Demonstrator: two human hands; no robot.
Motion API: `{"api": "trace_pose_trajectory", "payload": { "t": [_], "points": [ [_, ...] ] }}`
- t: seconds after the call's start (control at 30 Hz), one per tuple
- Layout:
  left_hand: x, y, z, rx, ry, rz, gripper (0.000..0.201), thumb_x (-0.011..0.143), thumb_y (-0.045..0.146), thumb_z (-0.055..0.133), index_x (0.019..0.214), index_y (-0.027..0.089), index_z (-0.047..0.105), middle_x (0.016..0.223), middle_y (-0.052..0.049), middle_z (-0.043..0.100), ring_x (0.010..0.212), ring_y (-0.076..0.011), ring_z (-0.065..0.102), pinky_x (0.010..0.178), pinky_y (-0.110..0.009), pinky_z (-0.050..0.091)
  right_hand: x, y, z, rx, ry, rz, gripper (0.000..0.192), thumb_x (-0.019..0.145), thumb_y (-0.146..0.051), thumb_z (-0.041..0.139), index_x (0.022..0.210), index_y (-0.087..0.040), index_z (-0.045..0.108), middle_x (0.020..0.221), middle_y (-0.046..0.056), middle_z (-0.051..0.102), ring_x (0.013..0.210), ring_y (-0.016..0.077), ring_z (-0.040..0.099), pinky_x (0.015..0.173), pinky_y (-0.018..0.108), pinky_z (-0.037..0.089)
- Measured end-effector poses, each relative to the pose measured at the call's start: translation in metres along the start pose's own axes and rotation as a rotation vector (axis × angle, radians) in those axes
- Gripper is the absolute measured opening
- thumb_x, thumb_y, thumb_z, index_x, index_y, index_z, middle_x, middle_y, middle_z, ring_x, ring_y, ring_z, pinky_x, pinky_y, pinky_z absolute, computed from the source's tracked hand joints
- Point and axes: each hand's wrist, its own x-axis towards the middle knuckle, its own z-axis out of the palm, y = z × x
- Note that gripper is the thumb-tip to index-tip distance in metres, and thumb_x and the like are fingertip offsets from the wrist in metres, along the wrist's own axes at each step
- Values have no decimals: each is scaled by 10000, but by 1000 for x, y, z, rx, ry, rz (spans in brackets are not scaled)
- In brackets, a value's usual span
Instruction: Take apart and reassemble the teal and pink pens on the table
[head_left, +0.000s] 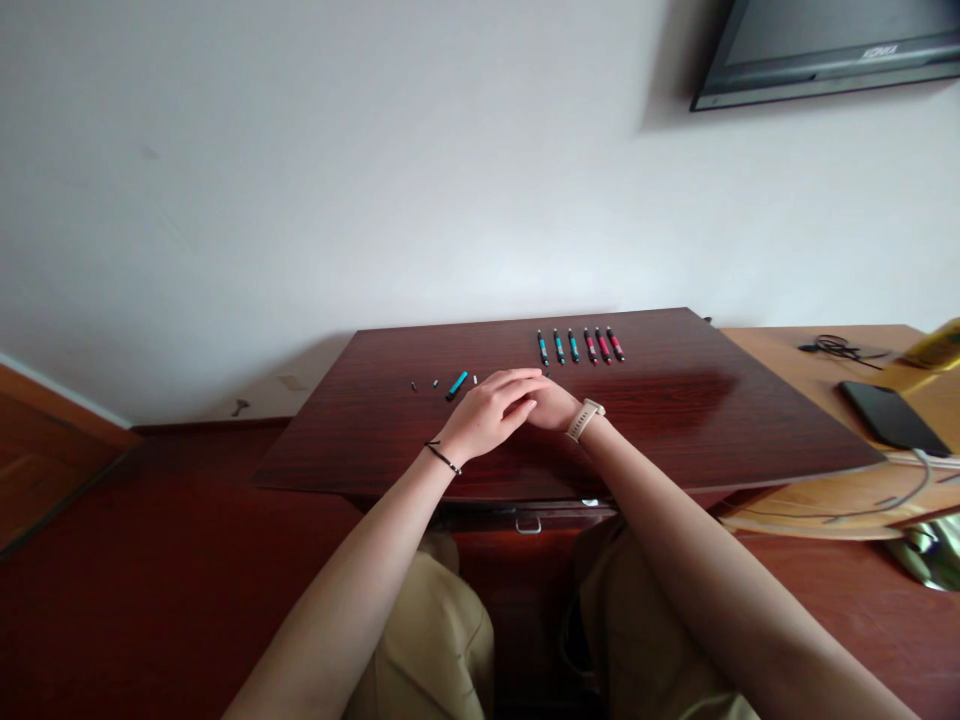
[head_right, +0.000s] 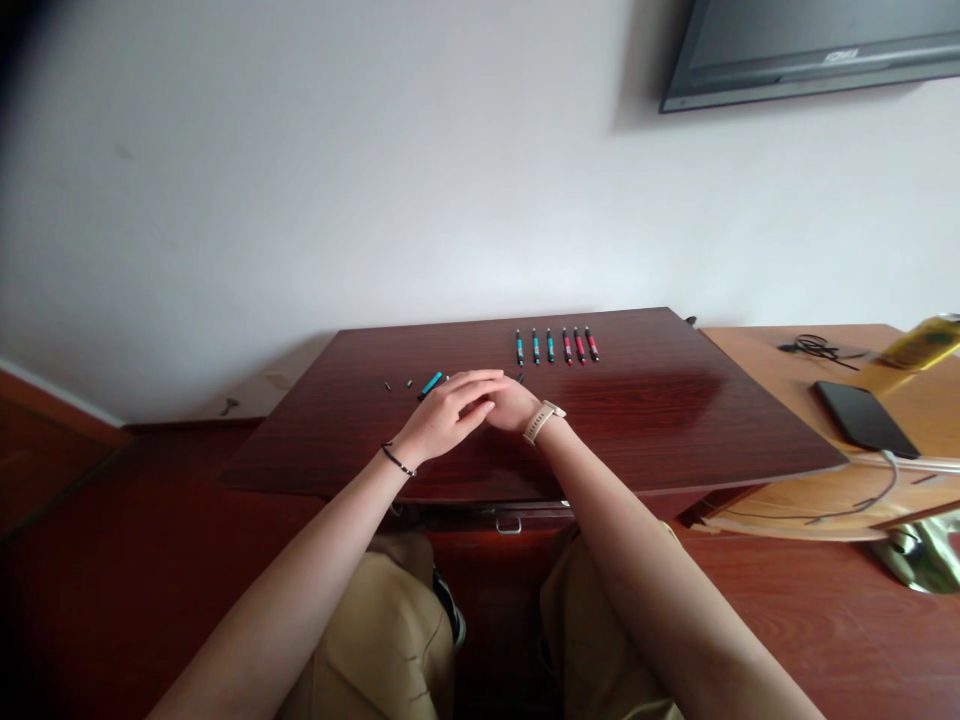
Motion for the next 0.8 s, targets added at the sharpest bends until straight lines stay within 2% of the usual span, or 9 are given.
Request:
{"api": "trace_pose_trajectory", "payload": {
  "t": [0.07, 0.17, 0.2, 0.27, 0.37, 0.4, 0.47, 0.63, 0.8],
  "points": [
    [-2, -3, -5, 30, 18, -26, 332, 1089, 252, 512, 1350, 285, 715, 1489, -63, 663, 1381, -229, 610, 1221, -451, 479, 0, 12, -10, -25, -76, 125, 263, 939, -195, 577, 1009, -155, 827, 1010, 128, 806, 958, 255, 733, 908, 346, 548],
    [-7, -15, -10, 97, 91, -95, 266, 1082, 255, 526, 1192, 261, 768, 1340, -75, 725, 1282, -235, 645, 1164, -439, 510, -4, 22, -21, -33, 0, 270, 369, 1012, -378, 522, 925, -159, 806, 849, 114, 764, 819, 246, 689, 829, 338, 509],
    [-10, -21, -12, 125, 126, -123, 260, 1081, 255, 524, 1167, 251, 769, 1318, -78, 728, 1268, -234, 644, 1155, -429, 510, -6, 24, -22, -32, 66, 282, 400, 1030, -418, 497, 1015, -162, 804, 924, 125, 769, 875, 257, 691, 871, 354, 507],
    [-15, -36, -17, 200, 195, -197, 260, 1079, 245, 514, 1172, 235, 757, 1316, -84, 716, 1273, -235, 627, 1163, -417, 494, -9, 28, -22, -41, 165, 274, 534, 1012, -555, 549, 1359, -181, 708, 1292, 175, 719, 1168, 324, 657, 1030, 426, 481],
    [-25, -60, -24, 355, 263, -357, 258, 1048, 237, 550, 1230, 214, 731, 1340, -104, 692, 1303, -272, 587, 1183, -438, 462, -11, 30, -14, -71, 163, 358, 1063, 889, -745, 668, 1732, -246, 255, 1775, 192, 245, 1582, 453, 301, 1212, 598, 338],
    [-29, -69, -26, 402, 264, -413, 265, 1042, 240, 554, 1242, 215, 726, 1361, -107, 681, 1311, -282, 578, 1187, -445, 454, -11, 30, -11, -68, 136, 393, 1142, 877, -768, 668, 1758, -271, 138, 1820, 167, 99, 1630, 473, 186, 1233, 640, 299],
    [-37, -84, -30, 485, 265, -519, 286, 1036, 246, 549, 1266, 218, 718, 1391, -113, 663, 1340, -301, 554, 1195, -462, 435, -10, 30, -4, -45, 78, 429, 1162, 889, -779, 644, 1764, -316, 34, 1838, 120, -49, 1661, 485, 66, 1247, 691, 255],
    [-60, -116, -38, 624, 297, -743, 332, 1013, 270, 565, 1307, 226, 712, 1464, -121, 637, 1373, -341, 522, 1159, -492, 448, -8, 30, 5, -37, -21, 475, 1115, 890, -801, 629, 1756, -380, 67, 1839, 88, -89, 1671, 481, 12, 1253, 739, 214],
    [-76, -136, -40, 625, 233, -821, 351, 1028, 303, 531, 1319, 249, 721, 1542, -98, 611, 1385, -354, 521, 1127, -512, 475, -13, 35, 9, -36, -204, 573, 1129, 867, -916, 532, 1755, -384, 80, 1835, 113, -101, 1681, 452, 16, 1270, 747, 149]
  ]
}}
